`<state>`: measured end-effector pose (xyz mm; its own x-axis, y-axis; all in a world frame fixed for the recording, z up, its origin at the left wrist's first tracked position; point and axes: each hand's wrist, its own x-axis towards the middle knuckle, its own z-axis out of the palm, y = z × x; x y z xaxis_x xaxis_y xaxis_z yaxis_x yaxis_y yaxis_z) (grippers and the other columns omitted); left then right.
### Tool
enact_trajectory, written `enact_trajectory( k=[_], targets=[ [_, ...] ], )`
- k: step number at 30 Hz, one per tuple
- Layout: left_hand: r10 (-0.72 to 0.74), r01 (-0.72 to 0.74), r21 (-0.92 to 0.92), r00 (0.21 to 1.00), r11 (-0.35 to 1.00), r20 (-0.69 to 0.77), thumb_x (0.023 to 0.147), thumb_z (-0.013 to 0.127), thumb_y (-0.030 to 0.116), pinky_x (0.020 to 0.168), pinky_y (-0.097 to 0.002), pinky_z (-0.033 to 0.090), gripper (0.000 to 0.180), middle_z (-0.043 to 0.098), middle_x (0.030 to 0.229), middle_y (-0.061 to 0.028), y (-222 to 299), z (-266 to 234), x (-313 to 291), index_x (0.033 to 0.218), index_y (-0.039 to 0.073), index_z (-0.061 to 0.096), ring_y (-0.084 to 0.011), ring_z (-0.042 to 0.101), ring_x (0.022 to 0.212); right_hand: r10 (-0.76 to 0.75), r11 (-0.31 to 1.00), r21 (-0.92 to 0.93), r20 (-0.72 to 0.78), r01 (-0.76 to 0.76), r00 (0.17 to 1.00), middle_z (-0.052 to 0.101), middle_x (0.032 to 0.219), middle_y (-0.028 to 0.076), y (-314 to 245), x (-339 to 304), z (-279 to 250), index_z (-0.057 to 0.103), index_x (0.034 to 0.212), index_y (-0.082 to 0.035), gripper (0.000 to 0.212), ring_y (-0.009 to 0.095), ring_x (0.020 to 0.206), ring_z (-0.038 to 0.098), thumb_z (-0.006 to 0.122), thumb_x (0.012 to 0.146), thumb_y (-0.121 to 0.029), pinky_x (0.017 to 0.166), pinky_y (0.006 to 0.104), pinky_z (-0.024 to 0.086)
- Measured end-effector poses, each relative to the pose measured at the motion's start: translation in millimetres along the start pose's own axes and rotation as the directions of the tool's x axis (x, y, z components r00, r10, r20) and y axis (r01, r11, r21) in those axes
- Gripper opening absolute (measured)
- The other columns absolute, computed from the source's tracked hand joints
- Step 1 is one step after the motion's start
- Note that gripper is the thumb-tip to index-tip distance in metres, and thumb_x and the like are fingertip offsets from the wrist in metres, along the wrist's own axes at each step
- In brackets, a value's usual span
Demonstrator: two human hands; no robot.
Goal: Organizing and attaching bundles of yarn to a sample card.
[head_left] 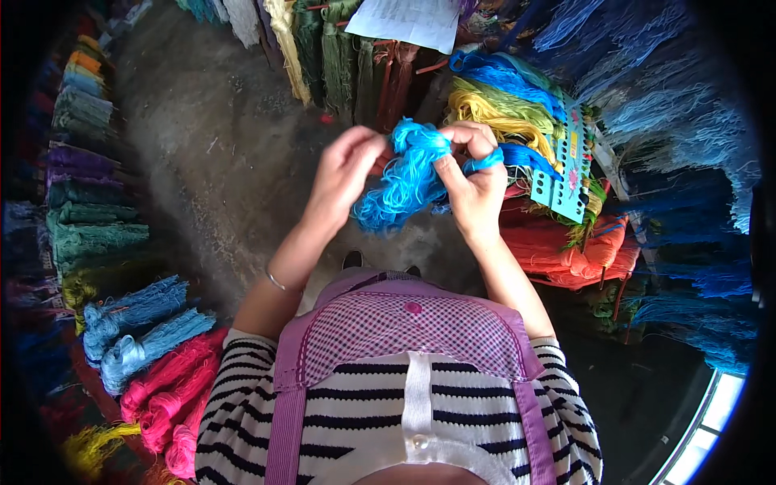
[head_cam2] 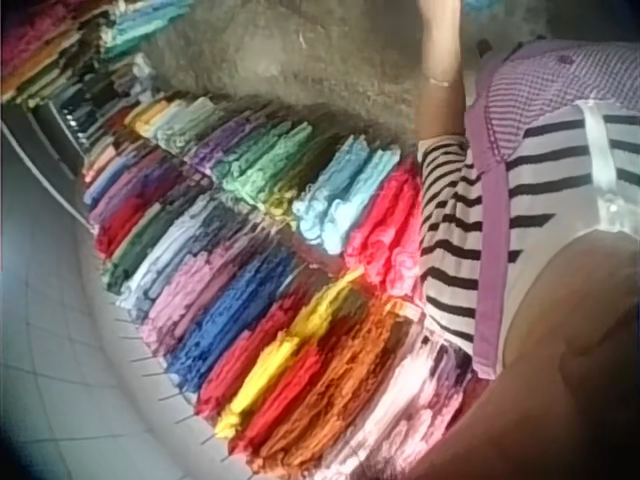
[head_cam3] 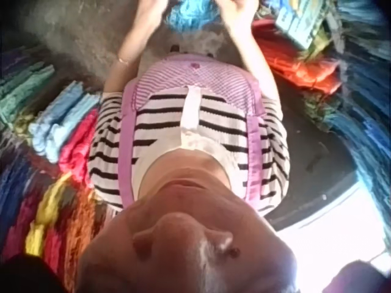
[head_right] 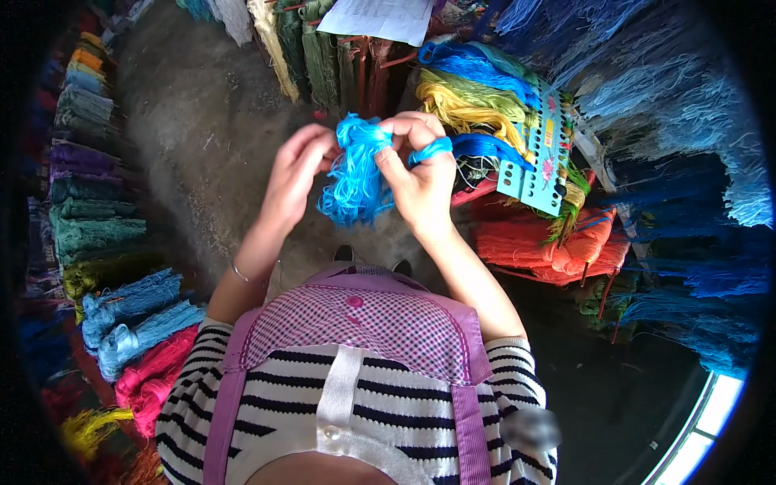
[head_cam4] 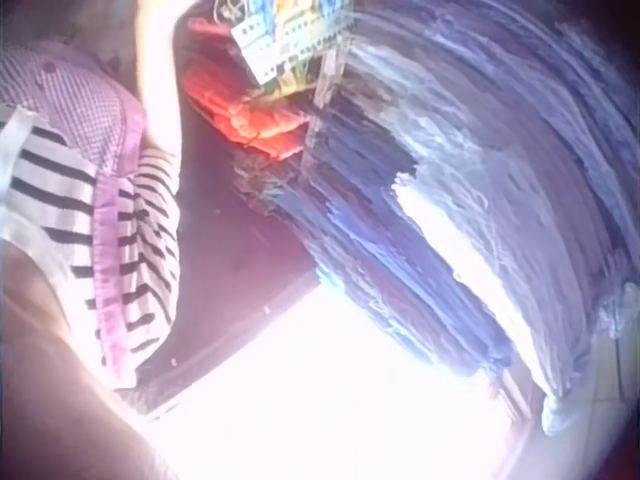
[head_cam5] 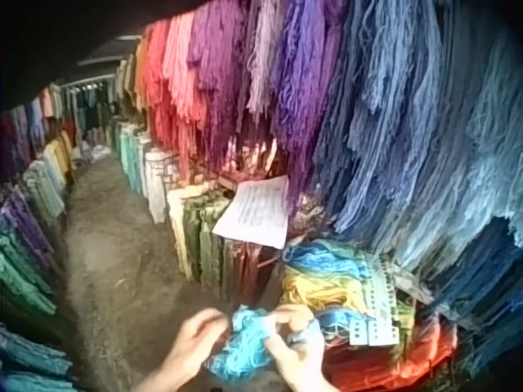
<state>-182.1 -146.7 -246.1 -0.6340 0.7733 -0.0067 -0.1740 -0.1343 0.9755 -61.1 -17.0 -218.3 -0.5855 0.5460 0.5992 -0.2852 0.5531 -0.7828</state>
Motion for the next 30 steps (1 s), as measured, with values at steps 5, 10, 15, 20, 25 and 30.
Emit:
enact_trajectory(
  k=[5,10,15,20,25,30],
  targets=[
    [-0.039,0.040,-0.004,0.989,0.999,0.141,0.095,0.057,0.026,0.067,-0.0188,0.044,0.025,0.059,0.085,0.0057,2.7,12.7,-18.9,0.100,0.002,0.064,-0.0012,0.051,0.076,0.147,0.989,-0.005,0.151,-0.148,0.978,0.056,0.093,0.004,5.9,3.1,7.2,0.063,0.091,-0.001,0.017,0.010,0.072,0.050,0.068,0.075,0.002,0.069,0.0241,0.043],
    [0.064,-0.137,0.336,0.974,0.932,0.217,0.095,0.056,0.027,0.061,-0.0213,0.041,0.030,0.055,0.074,0.0038,29.8,-35.2,-11.6,0.089,-0.001,0.063,-0.0022,0.046,0.069,0.509,0.581,0.477,0.419,-0.659,0.752,0.057,0.092,-0.002,-11.1,1.4,-14.2,0.064,0.092,-0.004,0.012,0.007,0.080,0.052,0.068,0.081,-0.001,0.075,0.0231,0.043],
    [0.199,-0.231,0.478,0.973,0.847,0.117,0.094,0.057,0.028,0.058,-0.0251,0.039,0.031,0.052,0.070,0.0019,51.5,-61.9,-8.6,0.087,-0.002,0.059,-0.0054,0.043,0.066,0.522,0.309,0.599,0.542,-0.739,0.658,0.058,0.085,-0.003,-9.4,5.0,-31.5,0.064,0.094,-0.006,0.008,0.004,0.067,0.043,0.064,0.087,-0.009,0.061,0.0195,0.035],
    [0.071,-0.109,0.421,0.992,0.900,0.104,0.091,0.061,0.022,0.065,-0.0226,0.046,0.025,0.064,0.080,-0.0004,48.0,-69.5,-13.4,0.100,-0.001,0.064,-0.0044,0.054,0.071,0.526,0.414,0.495,0.554,-0.764,0.645,0.054,0.076,-0.005,-10.7,5.2,-29.8,0.060,0.096,-0.006,0.010,0.005,0.063,0.043,0.061,0.091,-0.015,0.057,0.0198,0.033],
    [0.290,-0.342,0.523,0.940,0.781,0.180,0.079,0.074,0.010,0.062,-0.0216,0.048,0.037,0.064,0.091,-0.0029,39.4,-45.6,-21.2,0.111,0.001,0.059,-0.0055,0.058,0.072,0.283,0.956,0.010,0.220,-0.292,0.933,0.057,0.074,-0.003,1.1,8.4,-9.3,0.059,0.089,-0.001,0.005,0.003,0.067,0.049,0.061,0.088,-0.006,0.061,0.0199,0.040],
    [-0.026,0.035,-0.068,0.991,0.997,0.134,0.080,0.070,0.008,0.079,-0.0257,0.048,0.049,0.059,0.105,-0.0034,12.6,-7.3,-16.0,0.123,0.003,0.047,-0.0096,0.059,0.087,0.379,0.827,0.319,0.294,-0.464,0.877,0.058,0.077,-0.005,-1.9,4.3,20.9,0.063,0.091,-0.003,0.010,0.004,0.069,0.050,0.069,0.084,-0.008,0.062,0.0189,0.040]
  ],
)
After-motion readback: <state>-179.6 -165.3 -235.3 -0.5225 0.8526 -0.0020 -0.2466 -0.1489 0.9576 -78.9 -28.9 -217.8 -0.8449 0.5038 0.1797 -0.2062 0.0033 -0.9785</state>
